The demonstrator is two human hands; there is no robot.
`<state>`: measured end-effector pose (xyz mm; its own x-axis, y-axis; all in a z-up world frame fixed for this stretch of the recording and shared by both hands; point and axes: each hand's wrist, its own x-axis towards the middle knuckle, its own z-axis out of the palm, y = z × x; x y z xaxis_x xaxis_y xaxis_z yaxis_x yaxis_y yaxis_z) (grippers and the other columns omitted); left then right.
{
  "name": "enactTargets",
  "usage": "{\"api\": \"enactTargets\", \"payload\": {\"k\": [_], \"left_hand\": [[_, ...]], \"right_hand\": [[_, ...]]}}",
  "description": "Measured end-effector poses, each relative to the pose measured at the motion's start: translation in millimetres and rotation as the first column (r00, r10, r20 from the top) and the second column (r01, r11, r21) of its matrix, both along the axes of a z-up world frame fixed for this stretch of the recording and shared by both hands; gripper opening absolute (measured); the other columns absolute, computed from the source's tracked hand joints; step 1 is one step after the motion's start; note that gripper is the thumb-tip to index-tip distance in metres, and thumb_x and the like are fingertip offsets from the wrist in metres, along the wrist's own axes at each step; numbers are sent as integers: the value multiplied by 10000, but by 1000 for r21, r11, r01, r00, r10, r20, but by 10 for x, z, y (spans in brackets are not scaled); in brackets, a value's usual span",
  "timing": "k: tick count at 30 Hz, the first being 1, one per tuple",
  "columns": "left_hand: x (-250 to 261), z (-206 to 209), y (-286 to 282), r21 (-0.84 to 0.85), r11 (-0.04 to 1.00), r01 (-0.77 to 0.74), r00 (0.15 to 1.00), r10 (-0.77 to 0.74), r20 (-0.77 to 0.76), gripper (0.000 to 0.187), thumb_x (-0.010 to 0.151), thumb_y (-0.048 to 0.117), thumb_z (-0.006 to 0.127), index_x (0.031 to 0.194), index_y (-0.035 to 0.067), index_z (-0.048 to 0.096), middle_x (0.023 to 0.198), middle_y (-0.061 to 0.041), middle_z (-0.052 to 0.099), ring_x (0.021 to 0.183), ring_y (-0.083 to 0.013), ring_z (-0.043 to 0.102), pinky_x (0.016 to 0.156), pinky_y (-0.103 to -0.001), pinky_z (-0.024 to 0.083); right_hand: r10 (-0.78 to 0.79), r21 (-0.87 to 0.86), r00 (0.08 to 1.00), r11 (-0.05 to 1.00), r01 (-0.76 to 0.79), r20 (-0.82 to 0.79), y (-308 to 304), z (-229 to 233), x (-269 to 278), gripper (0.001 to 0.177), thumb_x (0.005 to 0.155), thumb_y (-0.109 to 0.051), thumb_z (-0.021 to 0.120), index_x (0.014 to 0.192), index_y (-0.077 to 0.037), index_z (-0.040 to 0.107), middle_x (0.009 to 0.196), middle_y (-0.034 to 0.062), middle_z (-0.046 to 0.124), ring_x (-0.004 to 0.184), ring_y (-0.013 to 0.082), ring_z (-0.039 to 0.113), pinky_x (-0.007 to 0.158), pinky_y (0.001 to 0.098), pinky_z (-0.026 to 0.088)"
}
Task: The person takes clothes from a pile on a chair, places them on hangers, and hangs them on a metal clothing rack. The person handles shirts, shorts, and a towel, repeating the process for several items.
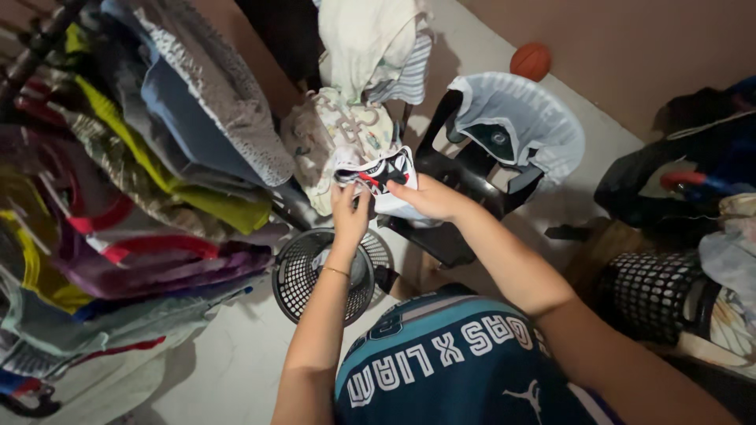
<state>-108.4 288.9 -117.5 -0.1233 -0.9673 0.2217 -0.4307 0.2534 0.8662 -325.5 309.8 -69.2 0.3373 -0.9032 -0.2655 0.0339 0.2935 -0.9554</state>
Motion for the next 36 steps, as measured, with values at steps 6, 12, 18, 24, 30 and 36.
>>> {"api": "enactTargets", "payload": {"k": [6, 12, 18, 24, 30, 36], "left_hand": [[266, 634, 217, -131, 981, -143, 974, 117, -193, 365, 893, 138, 751, 1199, 24, 588, 1458, -200, 453, 1370, -347, 451, 1111, -377, 372], [579, 845, 266, 57, 998, 36, 972, -21, -234, 432, 878, 154, 763, 1271, 53, 615, 1126, -127, 626, 1091, -248, 589, 1022, -344, 464], [908, 898, 356, -59, 998, 16, 996, -21, -84, 131, 921, 132, 724, 1030, 59, 730, 1073, -96, 703, 1081, -248, 652, 1005, -366, 497], [963, 1026, 544, -276, 924, 264, 936, -315, -157, 187, 931, 105, 676, 1070, -11, 723, 1374, -239, 539, 1313, -381, 487, 1121, -464, 338], [1054, 610, 678, 69, 997, 26, 921, -50, 386, 158, 853, 163, 733, 931, 26, 724, 991, -184, 679, 1025, -387, 643, 960, -488, 501], [1455, 202, 1025, 118, 964, -237, 819, 133, 558, 362, 786, -41, 600, 1130, 18, 698, 1253, -247, 637, 1004, -443, 664, 874, -493, 533]], "right_hand": [[125, -144, 984, 979, -143, -124, 36, 298, 107, 320, 996, -274, 652, 1195, -30, 709, 1075, 5, 737, 972, 85, 633, 882, 288, 534], [147, -140, 988, 978, -152, -45, 38, 461, 272, 279, 983, -173, 702, 1201, 1, 716, 1079, 28, 731, 985, 111, 643, 897, 314, 543], [38, -56, 932, 998, -19, 361, -38, 729, 389, 331, 921, -94, 679, 1242, -14, 662, 1167, 27, 737, 1074, 151, 687, 969, 328, 548], [327, -181, 944, 932, -315, 43, -51, 815, 572, 287, 920, -67, 695, 1197, 7, 708, 1132, 21, 742, 1039, 118, 666, 939, 299, 529], [390, -266, 909, 870, -416, -149, 6, 566, 850, 212, 933, -42, 669, 1120, 6, 756, 1026, 25, 749, 949, 94, 648, 864, 291, 533], [219, -267, 968, 932, -246, -125, -145, 19, 848, 295, 899, -20, 580, 1153, -7, 730, 1100, 21, 764, 1027, 98, 678, 935, 279, 523]]}}
